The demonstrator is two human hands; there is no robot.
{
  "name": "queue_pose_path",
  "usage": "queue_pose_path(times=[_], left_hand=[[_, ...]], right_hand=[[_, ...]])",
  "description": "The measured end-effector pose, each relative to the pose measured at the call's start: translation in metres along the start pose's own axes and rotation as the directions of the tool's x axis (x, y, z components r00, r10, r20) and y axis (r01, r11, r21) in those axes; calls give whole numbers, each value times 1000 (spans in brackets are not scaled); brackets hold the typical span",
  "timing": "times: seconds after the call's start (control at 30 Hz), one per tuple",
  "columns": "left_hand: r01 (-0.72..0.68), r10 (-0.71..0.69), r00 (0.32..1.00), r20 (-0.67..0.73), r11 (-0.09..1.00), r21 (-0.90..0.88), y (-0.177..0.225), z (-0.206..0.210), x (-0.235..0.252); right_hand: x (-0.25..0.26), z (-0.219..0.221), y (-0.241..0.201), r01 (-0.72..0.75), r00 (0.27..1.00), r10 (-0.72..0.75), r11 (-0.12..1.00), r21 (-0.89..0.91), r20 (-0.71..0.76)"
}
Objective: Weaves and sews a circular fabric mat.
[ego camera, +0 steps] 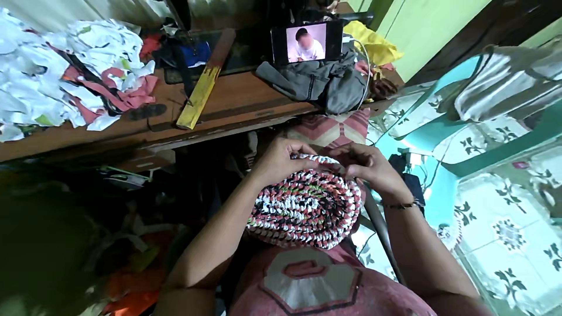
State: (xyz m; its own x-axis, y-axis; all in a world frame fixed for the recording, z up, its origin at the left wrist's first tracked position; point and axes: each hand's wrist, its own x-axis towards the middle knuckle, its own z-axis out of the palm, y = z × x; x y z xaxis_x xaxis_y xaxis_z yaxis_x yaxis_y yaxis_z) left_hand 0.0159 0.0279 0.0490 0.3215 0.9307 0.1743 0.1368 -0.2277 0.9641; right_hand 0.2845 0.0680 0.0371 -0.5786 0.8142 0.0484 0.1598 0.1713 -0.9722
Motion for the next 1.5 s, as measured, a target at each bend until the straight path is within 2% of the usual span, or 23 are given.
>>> queue_pose_path(times=[0.13, 0.23, 0.43, 0.6, 0.73, 0.87, 1.1, 1.33, 1.5], left_hand=[[-6, 6, 1000, 0, 996, 94, 11, 5, -5], [-26, 35, 998, -55, 987, 160, 8, 3, -11], [-44, 87, 986, -144, 960, 275, 4, 12, -13], [12, 21, 986, -167, 981, 196, -4, 9, -17], [-15, 40, 993, -112, 976, 216, -4, 8, -15], [24, -18, 999, -41, 986, 163, 3, 6, -12], [-31, 33, 997, -67, 999, 24, -10, 4, -10], [-43, 43, 999, -4, 998, 54, -4, 1, -10], [-15, 18, 1000, -17, 988, 156, -2, 10, -5]], right_hand=[[16, 28, -3, 15, 992, -25, 997, 81, 125], [17, 34, 7, -8, 991, -24, 973, 231, 134], [17, 31, 18, 21, 987, -66, 955, 296, 145], [17, 34, 20, 32, 988, -73, 959, 280, 138], [17, 34, 26, 37, 990, -74, 958, 284, 119], [16, 32, 30, 60, 986, -106, 943, 326, 126], [7, 20, 38, 14, 981, -92, 911, 412, 169], [4, 26, 36, -11, 988, -65, 870, 493, 138], [2, 27, 40, 23, 988, -97, 863, 504, 121]])
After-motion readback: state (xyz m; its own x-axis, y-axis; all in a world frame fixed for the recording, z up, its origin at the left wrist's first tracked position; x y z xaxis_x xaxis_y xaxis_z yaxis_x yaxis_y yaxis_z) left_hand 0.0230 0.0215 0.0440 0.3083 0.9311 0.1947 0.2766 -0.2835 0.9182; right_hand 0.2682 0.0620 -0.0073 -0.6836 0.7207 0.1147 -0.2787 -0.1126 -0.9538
